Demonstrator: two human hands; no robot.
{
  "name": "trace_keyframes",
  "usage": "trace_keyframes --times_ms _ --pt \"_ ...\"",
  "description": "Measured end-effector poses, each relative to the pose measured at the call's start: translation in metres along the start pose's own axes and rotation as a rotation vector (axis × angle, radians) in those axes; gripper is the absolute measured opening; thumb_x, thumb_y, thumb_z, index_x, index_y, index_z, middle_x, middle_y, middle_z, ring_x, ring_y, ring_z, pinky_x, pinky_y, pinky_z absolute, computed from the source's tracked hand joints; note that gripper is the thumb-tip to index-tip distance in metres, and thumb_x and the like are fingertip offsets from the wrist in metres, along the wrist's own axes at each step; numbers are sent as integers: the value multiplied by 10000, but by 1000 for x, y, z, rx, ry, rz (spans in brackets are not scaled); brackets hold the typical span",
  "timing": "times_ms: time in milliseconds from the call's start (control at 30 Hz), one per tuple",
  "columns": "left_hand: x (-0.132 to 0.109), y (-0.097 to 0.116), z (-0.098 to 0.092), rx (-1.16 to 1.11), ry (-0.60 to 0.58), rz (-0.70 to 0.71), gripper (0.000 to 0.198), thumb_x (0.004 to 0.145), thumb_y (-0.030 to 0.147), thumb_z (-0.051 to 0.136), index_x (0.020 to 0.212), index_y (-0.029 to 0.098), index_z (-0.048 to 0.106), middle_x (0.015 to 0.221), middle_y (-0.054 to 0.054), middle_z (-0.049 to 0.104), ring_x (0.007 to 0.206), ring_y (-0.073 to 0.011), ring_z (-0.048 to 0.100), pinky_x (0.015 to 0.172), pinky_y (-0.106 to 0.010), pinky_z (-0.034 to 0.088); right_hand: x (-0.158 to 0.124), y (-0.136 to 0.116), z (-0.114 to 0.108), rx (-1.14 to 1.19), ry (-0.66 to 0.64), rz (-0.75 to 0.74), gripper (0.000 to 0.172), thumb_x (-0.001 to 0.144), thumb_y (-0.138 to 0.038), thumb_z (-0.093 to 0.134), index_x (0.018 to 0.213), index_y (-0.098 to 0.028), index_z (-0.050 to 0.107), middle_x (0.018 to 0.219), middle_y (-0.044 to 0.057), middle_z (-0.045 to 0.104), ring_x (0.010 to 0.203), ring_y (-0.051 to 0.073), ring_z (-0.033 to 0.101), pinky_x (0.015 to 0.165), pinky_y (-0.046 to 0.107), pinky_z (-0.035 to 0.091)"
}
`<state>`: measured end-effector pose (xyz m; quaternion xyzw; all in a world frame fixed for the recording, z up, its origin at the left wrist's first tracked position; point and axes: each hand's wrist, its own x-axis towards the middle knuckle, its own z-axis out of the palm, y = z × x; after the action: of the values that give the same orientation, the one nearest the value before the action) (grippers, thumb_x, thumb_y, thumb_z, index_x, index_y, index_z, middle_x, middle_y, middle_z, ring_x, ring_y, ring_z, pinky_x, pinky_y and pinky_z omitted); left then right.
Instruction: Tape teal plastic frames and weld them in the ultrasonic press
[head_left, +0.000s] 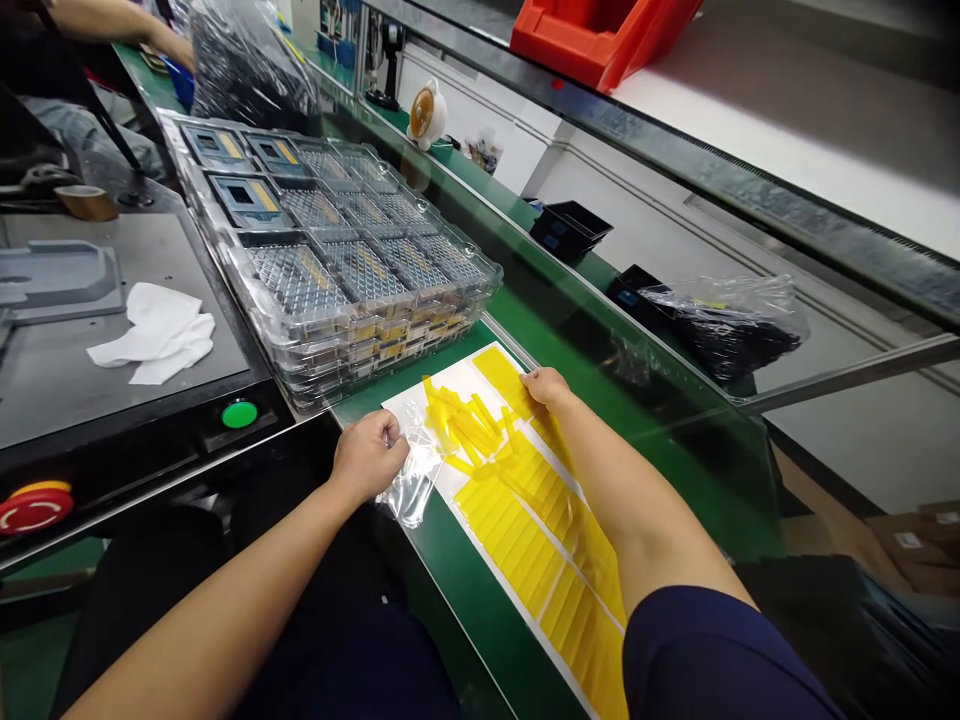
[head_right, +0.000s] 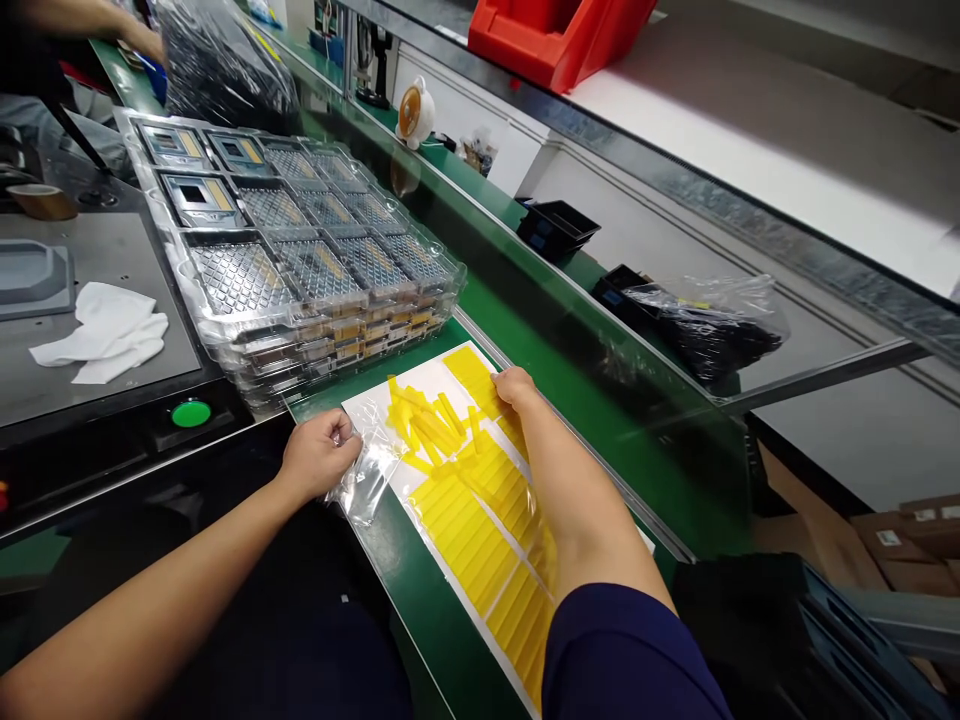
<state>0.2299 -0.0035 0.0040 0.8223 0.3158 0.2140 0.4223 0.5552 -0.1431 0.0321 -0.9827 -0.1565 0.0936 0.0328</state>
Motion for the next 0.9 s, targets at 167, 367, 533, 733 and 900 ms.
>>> trace_keyframes --times_ms 167,367,533,733,900 --pt "0 1 -1 10 -8 16 143 684 252 539 579 224 445 578 32 516 564 -137 466 552 -254 308 -27 -17 -4 -142 23 -344 237 863 -338 527 989 -210 681 1105 57 652 1000 179 583 823 230 419" --pt "0 -1 0 16 -8 14 143 684 250 541 581 226 445 582 31 518 573 -141 478 555 -255 308 -42 -32 -9 -306 -65 -515 280 872 -346 500 759 -191 704 891 69 687 843 176 610 722 228 417" --pt "0 -1 1 26 -4 49 131 683 233 531 586 226 444 609 22 545 599 -148 489 567 -264 319 -49 -39 -7 -393 -80 -530 252 872 -282 491 814 -172 710 951 106 679 867 207 618 706 243 419" --pt "0 0 0 32 -8 35 129 683 229 539 590 227 450 617 22 548 606 -152 497 567 -267 320 -55 -42 3 -427 -54 -484 259 858 -195 469 958 -131 699 1036 157 665 934 255 618 755 273 428" --pt "0 0 0 33 -16 38 133 683 225 542 590 228 447 619 22 543 616 -155 504 568 -267 317 -58 -44 2 -412 -73 -445 261 870 -218 466 962 -133 695 1018 153 671 928 251 630 760 270 441"
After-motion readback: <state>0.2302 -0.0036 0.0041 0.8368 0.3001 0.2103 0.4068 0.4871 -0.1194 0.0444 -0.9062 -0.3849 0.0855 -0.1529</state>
